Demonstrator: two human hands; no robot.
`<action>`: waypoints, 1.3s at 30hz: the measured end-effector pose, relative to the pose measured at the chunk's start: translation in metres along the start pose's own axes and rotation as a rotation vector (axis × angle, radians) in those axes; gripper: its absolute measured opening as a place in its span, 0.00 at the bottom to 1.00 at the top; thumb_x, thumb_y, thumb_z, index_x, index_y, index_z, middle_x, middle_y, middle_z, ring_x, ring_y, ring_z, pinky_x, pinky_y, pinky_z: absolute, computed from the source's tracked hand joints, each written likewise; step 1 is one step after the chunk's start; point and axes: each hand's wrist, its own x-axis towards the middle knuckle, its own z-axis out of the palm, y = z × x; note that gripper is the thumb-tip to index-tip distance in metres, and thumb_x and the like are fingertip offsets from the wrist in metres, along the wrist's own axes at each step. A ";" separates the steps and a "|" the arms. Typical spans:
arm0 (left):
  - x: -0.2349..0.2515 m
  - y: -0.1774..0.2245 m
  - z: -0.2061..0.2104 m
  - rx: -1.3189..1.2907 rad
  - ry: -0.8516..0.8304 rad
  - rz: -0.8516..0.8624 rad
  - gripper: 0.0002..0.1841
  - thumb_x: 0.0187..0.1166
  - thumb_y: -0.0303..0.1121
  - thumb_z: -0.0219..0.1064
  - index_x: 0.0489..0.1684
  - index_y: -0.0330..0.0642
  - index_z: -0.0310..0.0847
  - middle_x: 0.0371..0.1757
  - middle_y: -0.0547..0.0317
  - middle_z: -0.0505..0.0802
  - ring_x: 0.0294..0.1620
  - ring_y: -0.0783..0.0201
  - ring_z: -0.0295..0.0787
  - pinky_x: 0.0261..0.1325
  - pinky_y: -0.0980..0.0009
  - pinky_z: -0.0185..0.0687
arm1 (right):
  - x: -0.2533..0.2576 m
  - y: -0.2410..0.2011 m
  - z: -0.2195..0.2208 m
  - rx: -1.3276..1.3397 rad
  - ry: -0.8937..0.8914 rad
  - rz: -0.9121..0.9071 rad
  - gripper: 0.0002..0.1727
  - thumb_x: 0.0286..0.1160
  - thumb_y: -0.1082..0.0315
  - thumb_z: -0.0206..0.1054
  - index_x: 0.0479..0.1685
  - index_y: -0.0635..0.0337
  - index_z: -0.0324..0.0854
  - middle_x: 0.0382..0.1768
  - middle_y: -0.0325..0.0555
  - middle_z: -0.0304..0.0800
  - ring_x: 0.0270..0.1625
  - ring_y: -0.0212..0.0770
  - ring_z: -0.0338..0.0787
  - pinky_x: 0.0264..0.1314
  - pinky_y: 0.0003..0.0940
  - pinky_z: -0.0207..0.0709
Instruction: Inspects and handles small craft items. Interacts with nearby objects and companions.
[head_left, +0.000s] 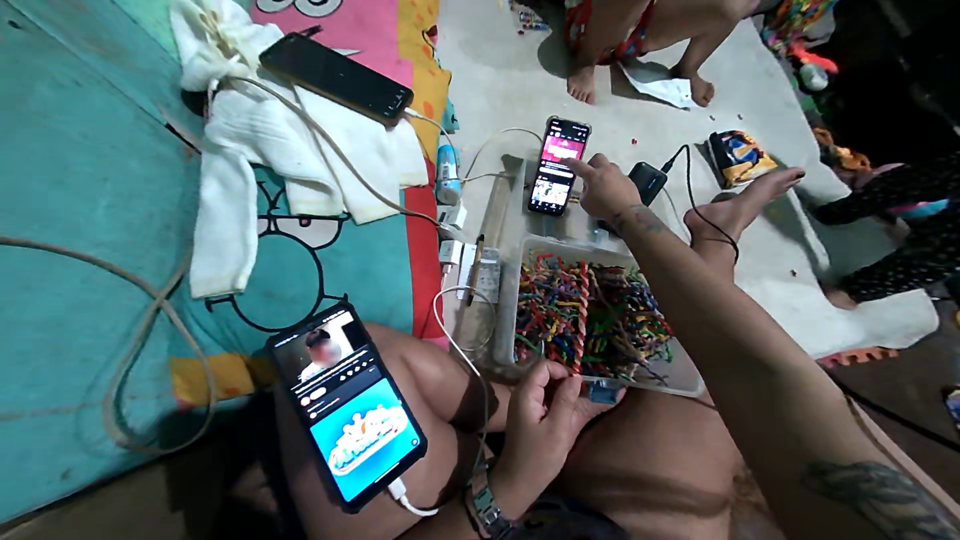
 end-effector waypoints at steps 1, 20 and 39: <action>0.000 0.000 0.000 0.000 -0.001 0.000 0.06 0.83 0.27 0.60 0.43 0.34 0.82 0.38 0.64 0.87 0.35 0.80 0.84 0.42 0.83 0.83 | 0.000 0.000 0.000 0.001 -0.002 0.002 0.41 0.73 0.81 0.62 0.87 0.35 0.68 0.73 0.68 0.75 0.68 0.75 0.80 0.52 0.73 0.78; 0.000 0.003 -0.004 -0.094 -0.019 -0.037 0.04 0.83 0.27 0.63 0.39 0.39 0.82 0.34 0.67 0.86 0.33 0.79 0.82 0.41 0.81 0.82 | -0.022 0.002 0.027 -0.068 0.037 -0.180 0.30 0.82 0.73 0.60 0.83 0.41 0.75 0.68 0.70 0.80 0.68 0.77 0.79 0.59 0.75 0.74; -0.010 0.046 -0.003 -0.828 -0.307 -0.336 0.12 0.85 0.24 0.53 0.41 0.50 0.83 0.37 0.70 0.91 0.29 0.81 0.81 0.34 0.84 0.78 | -0.252 -0.064 -0.001 1.645 -0.158 -0.672 0.12 0.84 0.50 0.64 0.50 0.38 0.93 0.48 0.28 0.95 0.55 0.30 0.91 0.62 0.28 0.84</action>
